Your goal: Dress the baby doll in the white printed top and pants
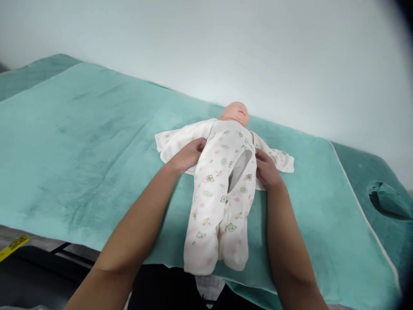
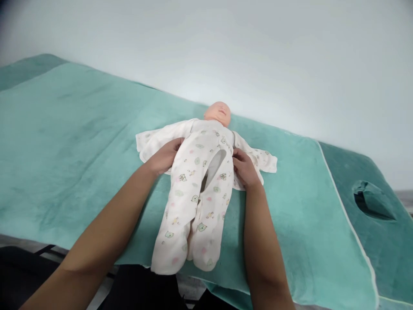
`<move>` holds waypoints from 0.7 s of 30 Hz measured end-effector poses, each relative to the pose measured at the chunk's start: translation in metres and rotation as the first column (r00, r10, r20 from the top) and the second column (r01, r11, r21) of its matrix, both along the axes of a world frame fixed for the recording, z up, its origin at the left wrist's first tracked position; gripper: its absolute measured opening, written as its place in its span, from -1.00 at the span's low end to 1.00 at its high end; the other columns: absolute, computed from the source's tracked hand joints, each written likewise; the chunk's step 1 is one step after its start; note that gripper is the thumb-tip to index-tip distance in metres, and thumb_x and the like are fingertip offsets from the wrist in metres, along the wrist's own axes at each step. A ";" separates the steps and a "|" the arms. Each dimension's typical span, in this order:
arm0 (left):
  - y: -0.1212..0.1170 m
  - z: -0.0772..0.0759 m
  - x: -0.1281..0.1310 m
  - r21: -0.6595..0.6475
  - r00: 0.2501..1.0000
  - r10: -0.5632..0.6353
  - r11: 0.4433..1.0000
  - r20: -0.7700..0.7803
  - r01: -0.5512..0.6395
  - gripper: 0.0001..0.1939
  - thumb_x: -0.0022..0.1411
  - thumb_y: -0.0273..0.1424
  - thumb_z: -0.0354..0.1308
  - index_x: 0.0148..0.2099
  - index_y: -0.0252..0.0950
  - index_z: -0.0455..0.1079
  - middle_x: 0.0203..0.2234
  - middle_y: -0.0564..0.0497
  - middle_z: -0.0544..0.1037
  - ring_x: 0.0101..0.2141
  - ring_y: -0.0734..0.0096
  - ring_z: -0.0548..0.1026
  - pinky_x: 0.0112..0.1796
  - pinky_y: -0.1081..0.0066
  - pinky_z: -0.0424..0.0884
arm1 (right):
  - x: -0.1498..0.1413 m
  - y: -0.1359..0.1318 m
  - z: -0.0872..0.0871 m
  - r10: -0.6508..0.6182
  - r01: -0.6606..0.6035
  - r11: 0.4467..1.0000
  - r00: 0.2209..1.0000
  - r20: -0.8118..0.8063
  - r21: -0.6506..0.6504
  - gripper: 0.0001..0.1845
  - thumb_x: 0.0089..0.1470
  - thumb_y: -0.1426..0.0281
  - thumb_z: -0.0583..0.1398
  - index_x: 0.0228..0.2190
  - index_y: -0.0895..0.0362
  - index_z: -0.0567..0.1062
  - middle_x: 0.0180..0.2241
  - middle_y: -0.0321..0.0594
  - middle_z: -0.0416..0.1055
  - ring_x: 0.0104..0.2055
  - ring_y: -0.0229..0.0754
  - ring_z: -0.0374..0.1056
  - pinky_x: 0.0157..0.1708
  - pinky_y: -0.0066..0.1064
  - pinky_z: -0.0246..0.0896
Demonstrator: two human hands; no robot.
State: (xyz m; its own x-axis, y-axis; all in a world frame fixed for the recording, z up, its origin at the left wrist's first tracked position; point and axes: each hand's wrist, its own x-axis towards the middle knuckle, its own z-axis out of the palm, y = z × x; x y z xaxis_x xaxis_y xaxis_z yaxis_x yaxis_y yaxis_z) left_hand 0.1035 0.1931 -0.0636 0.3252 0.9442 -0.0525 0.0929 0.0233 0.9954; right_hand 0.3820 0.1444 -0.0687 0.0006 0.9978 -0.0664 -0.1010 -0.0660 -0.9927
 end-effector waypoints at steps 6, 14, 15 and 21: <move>0.003 -0.018 0.020 -0.042 0.959 0.182 0.983 0.218 -0.177 -0.77 -0.05 -0.45 0.23 -0.34 -0.25 0.24 -0.49 0.14 0.33 -0.48 0.53 0.25 -0.49 0.52 0.17 | -0.011 0.008 -0.011 -0.190 0.173 0.974 0.975 0.116 0.148 -0.72 -0.09 0.29 0.34 -0.47 0.07 0.32 -0.47 -0.39 0.28 -0.43 -0.30 0.16 -0.43 -0.46 0.13; -0.001 -0.011 0.031 -0.046 0.945 0.229 0.973 0.234 -0.225 -0.82 0.12 -0.37 0.18 -0.24 -0.22 0.23 -0.47 0.13 0.41 -0.47 0.48 0.34 -0.43 0.46 0.33 | -0.020 0.014 -0.015 -0.395 0.348 0.909 0.895 0.206 0.230 -0.73 -0.11 0.30 0.28 -0.35 0.05 0.34 -0.40 -0.37 0.33 -0.36 -0.27 0.23 -0.34 -0.43 0.19; -0.002 -0.010 0.031 -0.015 0.953 0.238 0.971 0.185 -0.239 -0.81 0.14 -0.37 0.18 -0.21 -0.22 0.25 -0.44 0.12 0.44 -0.44 0.46 0.37 -0.39 0.44 0.36 | -0.020 0.013 -0.014 -0.439 0.377 0.890 0.860 0.259 0.256 -0.76 -0.08 0.30 0.26 -0.33 0.06 0.37 -0.38 -0.35 0.36 -0.33 -0.25 0.25 -0.29 -0.40 0.22; -0.003 -0.002 0.027 0.272 0.922 0.372 0.903 -0.107 -0.332 -0.81 0.34 -0.36 0.00 -0.08 -0.23 0.40 -0.11 -0.01 0.58 -0.08 0.34 0.48 0.01 0.32 0.37 | -0.024 0.007 -0.003 -0.542 0.363 0.819 0.741 0.395 0.444 -0.73 0.12 0.23 0.14 -0.21 0.08 0.53 -0.16 -0.18 0.50 -0.08 -0.14 0.37 0.01 -0.24 0.26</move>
